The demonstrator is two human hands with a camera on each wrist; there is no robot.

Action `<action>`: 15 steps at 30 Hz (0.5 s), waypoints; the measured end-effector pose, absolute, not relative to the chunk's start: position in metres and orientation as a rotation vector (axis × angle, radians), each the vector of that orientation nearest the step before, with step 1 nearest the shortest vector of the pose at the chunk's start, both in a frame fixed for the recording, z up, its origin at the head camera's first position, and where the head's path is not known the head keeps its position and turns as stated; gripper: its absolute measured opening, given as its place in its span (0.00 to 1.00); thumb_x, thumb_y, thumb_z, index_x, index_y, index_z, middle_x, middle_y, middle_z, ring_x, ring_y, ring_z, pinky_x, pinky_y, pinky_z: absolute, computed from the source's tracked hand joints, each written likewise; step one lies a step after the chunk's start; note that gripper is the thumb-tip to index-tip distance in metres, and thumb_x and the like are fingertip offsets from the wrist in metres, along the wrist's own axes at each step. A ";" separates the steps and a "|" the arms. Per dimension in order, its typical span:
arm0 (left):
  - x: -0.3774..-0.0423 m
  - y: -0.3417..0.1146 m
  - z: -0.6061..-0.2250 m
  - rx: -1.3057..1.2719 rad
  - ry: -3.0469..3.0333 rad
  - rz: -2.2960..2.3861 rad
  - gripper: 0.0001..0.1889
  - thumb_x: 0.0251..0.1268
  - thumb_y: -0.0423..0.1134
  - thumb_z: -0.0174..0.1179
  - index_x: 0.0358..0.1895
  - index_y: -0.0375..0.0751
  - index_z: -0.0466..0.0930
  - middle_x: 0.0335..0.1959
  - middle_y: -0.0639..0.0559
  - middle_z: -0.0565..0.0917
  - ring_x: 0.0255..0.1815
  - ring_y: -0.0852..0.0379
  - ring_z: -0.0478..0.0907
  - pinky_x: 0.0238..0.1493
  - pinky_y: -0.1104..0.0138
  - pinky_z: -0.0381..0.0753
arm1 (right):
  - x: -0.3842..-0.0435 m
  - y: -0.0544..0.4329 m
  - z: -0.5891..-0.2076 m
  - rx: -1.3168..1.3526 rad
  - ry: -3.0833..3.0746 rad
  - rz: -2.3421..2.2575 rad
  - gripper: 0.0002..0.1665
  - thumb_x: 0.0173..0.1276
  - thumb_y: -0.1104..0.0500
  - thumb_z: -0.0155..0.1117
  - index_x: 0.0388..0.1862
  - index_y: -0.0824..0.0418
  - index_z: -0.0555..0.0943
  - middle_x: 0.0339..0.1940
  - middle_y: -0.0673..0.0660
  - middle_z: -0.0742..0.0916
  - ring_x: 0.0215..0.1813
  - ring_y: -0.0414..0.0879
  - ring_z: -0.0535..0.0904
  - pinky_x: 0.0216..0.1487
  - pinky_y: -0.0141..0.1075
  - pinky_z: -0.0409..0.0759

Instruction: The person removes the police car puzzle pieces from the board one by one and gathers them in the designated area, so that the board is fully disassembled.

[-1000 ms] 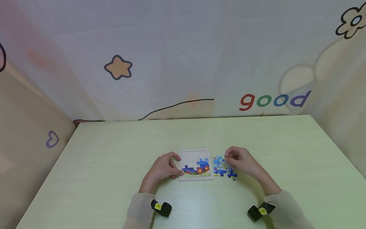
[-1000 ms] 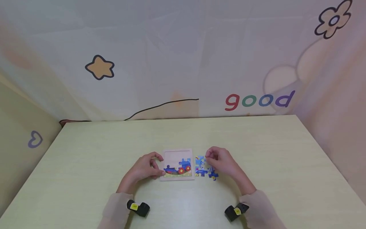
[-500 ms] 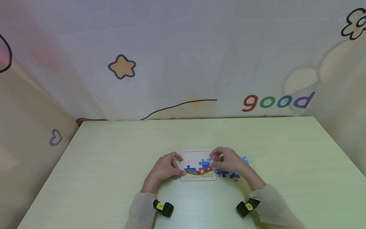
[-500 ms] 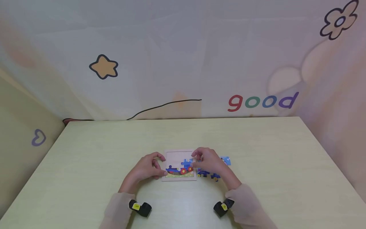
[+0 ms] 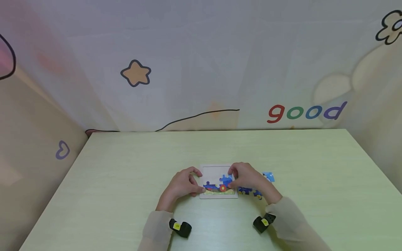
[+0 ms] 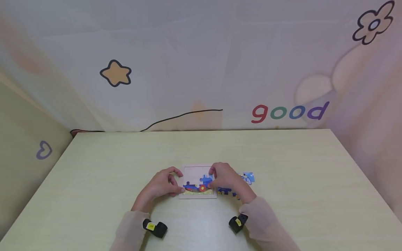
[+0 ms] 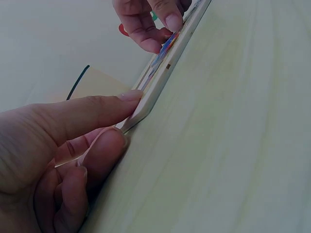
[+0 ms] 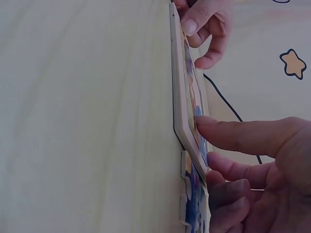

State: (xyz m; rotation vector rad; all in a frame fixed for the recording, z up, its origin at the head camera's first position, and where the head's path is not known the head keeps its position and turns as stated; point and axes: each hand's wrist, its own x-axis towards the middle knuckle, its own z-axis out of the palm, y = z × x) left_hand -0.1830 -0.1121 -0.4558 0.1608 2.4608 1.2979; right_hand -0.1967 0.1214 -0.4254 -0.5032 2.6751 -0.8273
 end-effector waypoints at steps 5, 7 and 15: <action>-0.183 -0.111 -0.456 0.167 2.468 1.290 0.22 0.44 0.41 0.71 0.44 0.44 0.73 0.18 0.52 0.78 0.16 0.56 0.76 0.35 0.63 0.70 | -0.196 0.121 -0.426 -0.503 2.679 -0.835 0.17 0.49 0.62 0.73 0.33 0.63 0.74 0.23 0.52 0.73 0.28 0.44 0.68 0.31 0.34 0.67; -0.183 -0.111 -0.457 0.172 2.469 1.289 0.22 0.44 0.41 0.71 0.43 0.44 0.73 0.18 0.52 0.78 0.16 0.56 0.76 0.35 0.63 0.70 | -0.195 0.121 -0.427 -0.531 2.679 -0.850 0.18 0.49 0.64 0.73 0.32 0.63 0.72 0.23 0.52 0.73 0.28 0.44 0.68 0.31 0.35 0.67; -0.183 -0.111 -0.457 0.187 2.478 1.289 0.22 0.44 0.40 0.71 0.43 0.44 0.73 0.18 0.52 0.77 0.16 0.57 0.75 0.33 0.64 0.69 | -0.189 0.114 -0.427 -0.641 2.703 -0.892 0.16 0.48 0.73 0.67 0.30 0.61 0.71 0.24 0.51 0.74 0.27 0.43 0.67 0.31 0.34 0.68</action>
